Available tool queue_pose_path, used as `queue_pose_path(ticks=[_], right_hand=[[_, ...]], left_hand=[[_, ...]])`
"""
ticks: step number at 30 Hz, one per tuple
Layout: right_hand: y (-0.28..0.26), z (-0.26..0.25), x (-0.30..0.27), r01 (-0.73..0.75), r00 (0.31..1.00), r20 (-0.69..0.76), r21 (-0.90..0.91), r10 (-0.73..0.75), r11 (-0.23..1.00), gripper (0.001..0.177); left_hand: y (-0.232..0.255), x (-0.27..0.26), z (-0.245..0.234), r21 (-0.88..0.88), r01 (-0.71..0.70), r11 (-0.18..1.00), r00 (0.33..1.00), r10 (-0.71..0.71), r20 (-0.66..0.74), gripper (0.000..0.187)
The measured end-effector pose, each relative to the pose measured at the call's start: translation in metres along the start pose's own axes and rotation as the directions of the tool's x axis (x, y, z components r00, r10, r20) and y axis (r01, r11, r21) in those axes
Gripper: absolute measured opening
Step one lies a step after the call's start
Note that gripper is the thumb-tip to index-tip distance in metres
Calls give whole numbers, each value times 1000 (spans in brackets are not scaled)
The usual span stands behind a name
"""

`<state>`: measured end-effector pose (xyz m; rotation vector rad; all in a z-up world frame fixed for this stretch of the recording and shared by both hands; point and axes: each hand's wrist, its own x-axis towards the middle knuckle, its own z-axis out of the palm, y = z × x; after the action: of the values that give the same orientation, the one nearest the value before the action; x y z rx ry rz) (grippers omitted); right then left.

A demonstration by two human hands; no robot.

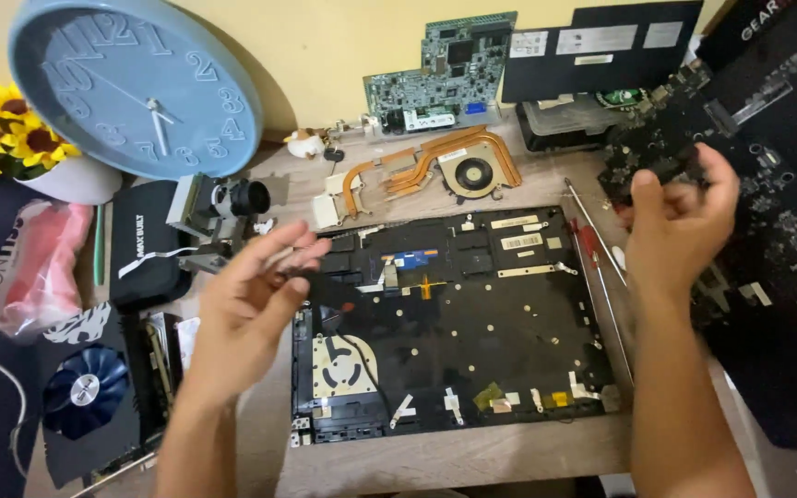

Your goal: Disconnecting internal ribbon cables and small connectors from a laptop motherboard during disassembly.

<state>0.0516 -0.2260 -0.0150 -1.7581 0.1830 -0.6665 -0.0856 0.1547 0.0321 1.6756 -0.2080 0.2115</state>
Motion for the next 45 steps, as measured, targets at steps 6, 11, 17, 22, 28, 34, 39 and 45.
queue_pose_path(ticks=[6, 11, 17, 22, 28, 34, 39, 45], right_hand=[[-3, 6, -6, 51, 999, 13, -14, -51, 999, 46], [-3, 5, -8, 70, 996, 55, -23, -69, 997, 46], [20, 9, -3, 115, 993, 43, -11, -114, 993, 48], [42, 24, 6, 97, 989, 89, 180, -114, 979, 55], [-4, 77, 29, 69, 917, 394, -18, -56, 997, 51], [0, 143, 50, 298, 832, 553, -512, 43, 806, 65], [31, 166, 59, 185, 822, 555, -475, 129, 860, 27], [-1, 150, 55, 269, 741, 654, -500, 155, 823, 40]], left_hand=[[-4, -9, 36, -21, -104, 994, 988, 100, -116, 49], [-3, -11, 44, 31, -170, 985, 980, 173, -98, 47], [-21, 2, 31, 271, -225, 936, 933, 287, -217, 32], [-44, 38, 11, 222, -251, 942, 792, 332, -513, 30], [-81, 93, 9, 63, -80, 995, 866, 101, -490, 28], [-124, 126, 32, 21, 191, 981, 883, -163, -441, 28], [-138, 140, 30, 386, 344, 856, 890, -166, -424, 25], [-164, 135, 15, 708, 219, 671, 952, 12, -305, 20]])
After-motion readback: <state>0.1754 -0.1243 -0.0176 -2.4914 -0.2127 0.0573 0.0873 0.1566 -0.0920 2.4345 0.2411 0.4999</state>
